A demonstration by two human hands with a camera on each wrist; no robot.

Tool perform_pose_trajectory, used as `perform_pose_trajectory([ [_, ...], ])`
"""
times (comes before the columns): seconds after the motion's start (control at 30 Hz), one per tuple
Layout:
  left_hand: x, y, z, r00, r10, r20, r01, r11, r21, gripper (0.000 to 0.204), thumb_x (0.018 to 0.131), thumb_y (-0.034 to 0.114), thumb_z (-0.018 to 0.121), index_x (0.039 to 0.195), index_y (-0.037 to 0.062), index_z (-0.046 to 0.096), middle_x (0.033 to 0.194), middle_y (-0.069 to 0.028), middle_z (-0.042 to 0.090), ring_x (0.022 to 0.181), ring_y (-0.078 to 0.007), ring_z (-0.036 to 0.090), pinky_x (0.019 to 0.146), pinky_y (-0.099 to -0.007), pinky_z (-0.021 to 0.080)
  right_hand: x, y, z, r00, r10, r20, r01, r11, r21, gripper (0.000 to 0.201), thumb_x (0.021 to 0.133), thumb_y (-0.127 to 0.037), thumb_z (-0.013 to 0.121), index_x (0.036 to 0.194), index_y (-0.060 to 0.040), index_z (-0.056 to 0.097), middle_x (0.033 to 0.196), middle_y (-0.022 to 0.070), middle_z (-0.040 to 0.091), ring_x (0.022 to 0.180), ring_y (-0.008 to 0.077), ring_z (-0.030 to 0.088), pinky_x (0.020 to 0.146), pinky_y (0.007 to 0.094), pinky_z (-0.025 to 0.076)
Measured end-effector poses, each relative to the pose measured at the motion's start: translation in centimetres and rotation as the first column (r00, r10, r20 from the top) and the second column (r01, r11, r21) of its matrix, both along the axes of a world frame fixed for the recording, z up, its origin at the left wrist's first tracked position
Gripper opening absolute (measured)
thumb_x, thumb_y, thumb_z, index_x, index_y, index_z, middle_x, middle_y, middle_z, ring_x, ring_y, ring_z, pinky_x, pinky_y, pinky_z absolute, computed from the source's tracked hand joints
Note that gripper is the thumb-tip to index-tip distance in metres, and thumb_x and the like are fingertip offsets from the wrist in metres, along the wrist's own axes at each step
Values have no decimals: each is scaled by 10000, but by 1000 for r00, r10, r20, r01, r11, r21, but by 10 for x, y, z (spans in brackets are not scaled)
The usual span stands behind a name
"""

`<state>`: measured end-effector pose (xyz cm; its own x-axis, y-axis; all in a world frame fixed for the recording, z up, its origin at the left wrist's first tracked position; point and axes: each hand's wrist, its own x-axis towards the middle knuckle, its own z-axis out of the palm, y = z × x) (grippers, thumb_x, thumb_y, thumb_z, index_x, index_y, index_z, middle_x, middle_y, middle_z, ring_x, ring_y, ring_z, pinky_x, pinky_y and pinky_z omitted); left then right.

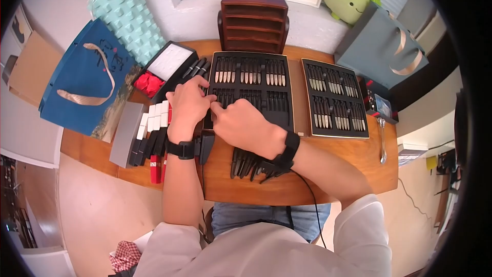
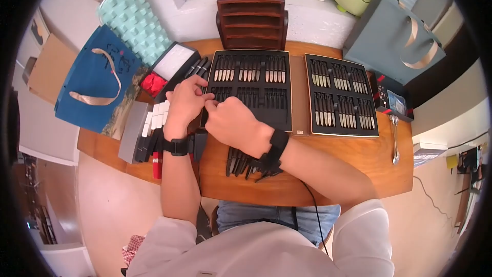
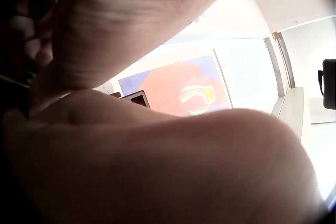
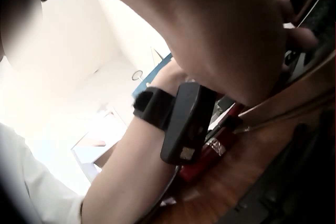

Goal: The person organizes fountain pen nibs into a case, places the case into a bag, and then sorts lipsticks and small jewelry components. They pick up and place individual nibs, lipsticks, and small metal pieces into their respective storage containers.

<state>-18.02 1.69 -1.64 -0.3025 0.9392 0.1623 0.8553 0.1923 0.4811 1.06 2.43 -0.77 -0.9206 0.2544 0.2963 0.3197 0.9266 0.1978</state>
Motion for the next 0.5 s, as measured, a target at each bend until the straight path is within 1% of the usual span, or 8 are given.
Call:
perform_pose_trajectory([
  [0.03, 0, 1, 2, 1000, 9, 28, -8, 1000, -16, 403, 785, 211, 977, 1130, 109, 798, 831, -32, 723, 865, -261, 710, 861, -452, 344, 3, 2, 4, 999, 31, -30, -33, 997, -77, 245, 898, -112, 710, 1089, 0, 817, 1035, 176, 717, 746, 276, 780, 634, 397, 593],
  [0.07, -1, 1, 2, 999, -8, 38, 9, 1000, -1, 387, 791, 207, 972, 1119, 103, 797, 812, -27, 712, 828, -252, 702, 853, -446, 333, 7, 2, 8, 999, 26, -32, -28, 997, -74, 245, 898, -112, 710, 1089, 0, 817, 1035, 176, 717, 746, 276, 780, 634, 397, 593],
  [0.1, -1, 2, 2, 999, -8, 38, 8, 1000, -1, 387, 791, 207, 972, 1119, 103, 797, 812, -27, 712, 828, -252, 702, 853, -446, 333, 11, 2, 10, 998, 53, -27, -57, 982, -180, 240, 915, -108, 700, 1098, 2, 808, 1050, 169, 712, 744, 292, 777, 642, 409, 597],
  [0.13, 3, -1, 12, 999, 14, 47, -11, 998, -62, 373, 816, 220, 962, 1141, 125, 807, 870, -30, 746, 934, -270, 701, 904, -453, 351, 14, 0, 10, 997, 78, -25, -82, 954, -288, 234, 932, -104, 689, 1108, 4, 800, 1066, 162, 707, 742, 308, 774, 650, 421, 601],
  [0.17, 6, -3, 18, 998, 32, 50, -25, 992, -123, 360, 840, 233, 951, 1163, 147, 818, 928, -33, 779, 1040, -288, 700, 954, -460, 370, 15, -3, 6, 997, 72, -28, -77, 953, -294, 234, 932, -104, 689, 1108, 4, 800, 1066, 162, 707, 742, 308, 774, 650, 421, 601],
  [0.27, 6, -4, 16, 999, 37, 38, -34, 995, -92, 366, 830, 246, 961, 1147, 125, 822, 911, -49, 785, 1027, -284, 717, 946, -462, 371, 18, -3, 2, 995, 37, -89, -64, 947, -314, 275, 955, -92, 671, 1179, 11, 793, 1127, 165, 699, 747, 336, 768, 664, 448, 606],
  [0.33, 6, -4, 17, 998, 47, 40, -44, 995, -91, 357, 816, 262, 968, 1103, 99, 830, 934, -65, 802, 993, -277, 745, 937, -449, 374, 23, -1, 6, 997, 42, -68, -62, 937, -345, 341, 958, -87, 666, 1267, 5, 779, 1159, 169, 685, 756, 341, 767, 673, 459, 608],
  [0.5, 2, -4, 17, 997, 44, 62, -38, 995, -97, 373, 810, 294, 967, 1080, 78, 829, 921, -81, 810, 924, -289, 760, 935, -434, 371, 29, -2, -2, 995, 40, -87, -70, 925, -374, 399, 956, -94, 676, 1338, -16, 764, 1181, 166, 674, 751, 347, 758, 683, 469, 613],
])
